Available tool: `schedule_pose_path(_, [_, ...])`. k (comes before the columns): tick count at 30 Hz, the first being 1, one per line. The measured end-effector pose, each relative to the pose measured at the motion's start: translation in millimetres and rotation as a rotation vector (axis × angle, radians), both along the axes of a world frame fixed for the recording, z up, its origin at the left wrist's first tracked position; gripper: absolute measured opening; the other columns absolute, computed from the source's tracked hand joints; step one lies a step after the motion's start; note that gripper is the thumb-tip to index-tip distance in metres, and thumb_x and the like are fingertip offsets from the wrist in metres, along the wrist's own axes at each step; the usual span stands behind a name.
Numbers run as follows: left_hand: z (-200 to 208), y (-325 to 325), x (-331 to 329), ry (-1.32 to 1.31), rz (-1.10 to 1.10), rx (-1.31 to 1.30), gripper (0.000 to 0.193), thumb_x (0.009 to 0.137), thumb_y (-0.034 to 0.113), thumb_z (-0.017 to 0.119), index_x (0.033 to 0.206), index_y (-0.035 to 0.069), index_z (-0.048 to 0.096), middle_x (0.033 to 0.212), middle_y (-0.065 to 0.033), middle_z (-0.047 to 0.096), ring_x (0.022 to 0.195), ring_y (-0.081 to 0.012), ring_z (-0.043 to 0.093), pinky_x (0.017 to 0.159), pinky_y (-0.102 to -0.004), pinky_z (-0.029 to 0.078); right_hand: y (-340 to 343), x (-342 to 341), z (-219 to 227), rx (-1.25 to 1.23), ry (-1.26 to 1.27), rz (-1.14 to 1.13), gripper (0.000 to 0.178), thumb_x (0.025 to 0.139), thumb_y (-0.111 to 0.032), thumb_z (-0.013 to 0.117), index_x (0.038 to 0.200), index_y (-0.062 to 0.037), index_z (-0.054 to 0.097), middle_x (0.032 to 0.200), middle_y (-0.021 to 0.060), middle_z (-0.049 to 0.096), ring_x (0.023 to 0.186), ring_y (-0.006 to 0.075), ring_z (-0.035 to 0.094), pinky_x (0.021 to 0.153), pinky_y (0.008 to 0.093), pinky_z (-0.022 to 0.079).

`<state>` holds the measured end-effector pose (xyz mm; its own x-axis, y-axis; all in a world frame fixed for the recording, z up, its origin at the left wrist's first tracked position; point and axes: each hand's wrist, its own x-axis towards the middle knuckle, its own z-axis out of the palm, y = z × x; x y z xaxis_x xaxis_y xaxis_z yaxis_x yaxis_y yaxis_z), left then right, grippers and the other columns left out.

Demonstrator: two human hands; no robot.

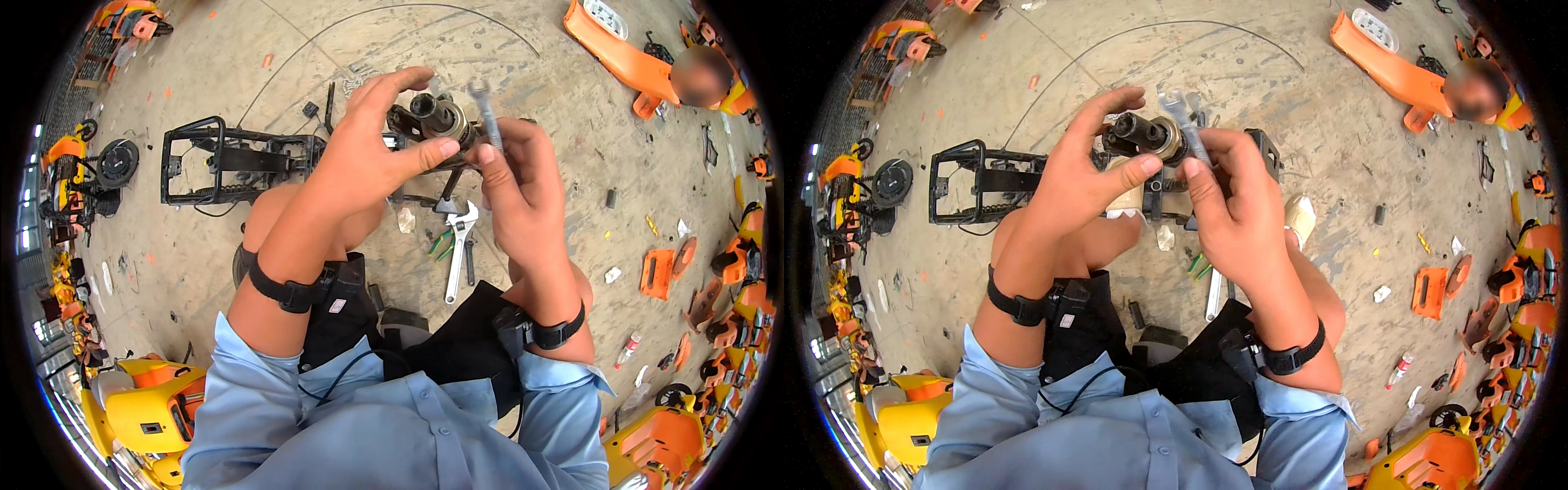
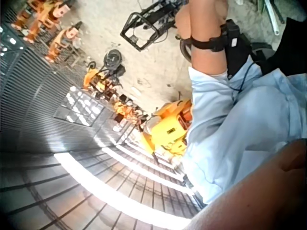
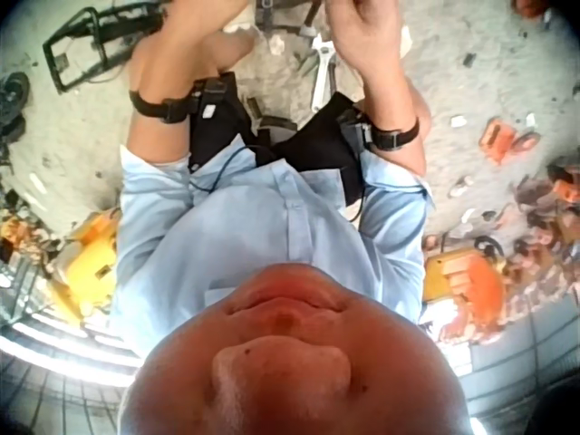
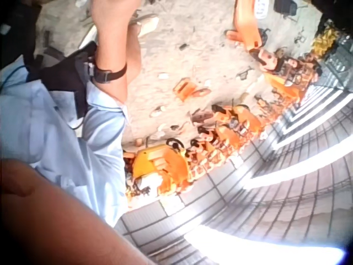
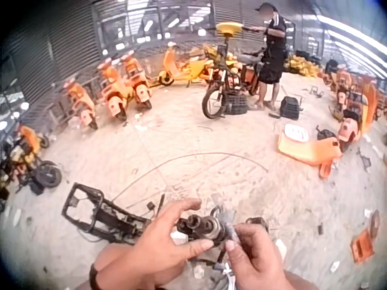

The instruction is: The person uses a wrench to tighten a bolt on a metal component and then fits a circular rubber or plastic seal onto the same part.

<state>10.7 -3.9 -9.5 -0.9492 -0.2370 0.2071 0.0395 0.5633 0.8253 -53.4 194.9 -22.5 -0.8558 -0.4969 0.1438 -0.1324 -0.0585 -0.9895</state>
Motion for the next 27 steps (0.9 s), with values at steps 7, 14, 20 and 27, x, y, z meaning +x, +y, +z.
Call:
schedule_pose_path(7, [-9, -3, -9, -0.052, -0.036, 0.083, 0.074, 0.084, 0.034, 0.088, 0.145, 0.007, 0.056, 0.137, -0.0120, 0.062, 0.129, -0.0256, 0.058, 0.111, -0.0396, 0.045, 4, 9, 21, 0.005, -0.097, -0.068, 0.032, 0.098, -0.007, 0.074, 0.127, -0.0001, 0.062, 0.096, 0.0090, 0.073, 0.076, 0.0075, 0.064, 0.062, 0.0216, 0.049])
schedule_pose_path(14, [-10, -7, -21, -0.049, -0.091, 0.149, 0.082, 0.076, 0.036, 0.093, 0.145, 0.009, 0.056, 0.135, -0.0140, 0.062, 0.121, -0.0286, 0.059, 0.105, -0.0412, 0.047, 9, 9, 39, -0.046, -0.074, -0.100, 0.025, 0.101, -0.009, 0.069, 0.123, 0.0010, 0.063, 0.095, 0.0100, 0.073, 0.077, 0.0111, 0.067, 0.063, 0.0235, 0.051])
schedule_pose_path(20, [-12, -9, -29, -0.035, -0.126, 0.363, 0.106, 0.073, 0.042, 0.095, 0.158, 0.012, 0.039, 0.139, -0.0200, 0.060, 0.132, -0.0334, 0.056, 0.110, -0.0420, 0.045, 3, 4, 78, -0.083, -0.109, 0.050, 0.020, 0.100, -0.008, 0.068, 0.115, 0.0050, 0.064, 0.090, 0.0127, 0.071, 0.069, 0.0162, 0.063, 0.059, 0.0293, 0.051])
schedule_pose_path(27, [-6, -12, -31, -0.098, -0.178, 0.411, 0.115, 0.068, 0.042, 0.098, 0.159, 0.012, 0.035, 0.139, -0.0218, 0.059, 0.130, -0.0332, 0.057, 0.107, -0.0441, 0.049, -12, -15, 107, 0.086, 0.024, 0.061, 0.014, 0.102, -0.009, 0.066, 0.109, 0.0029, 0.065, 0.084, 0.0082, 0.067, 0.071, 0.0130, 0.059, 0.064, 0.0253, 0.047])
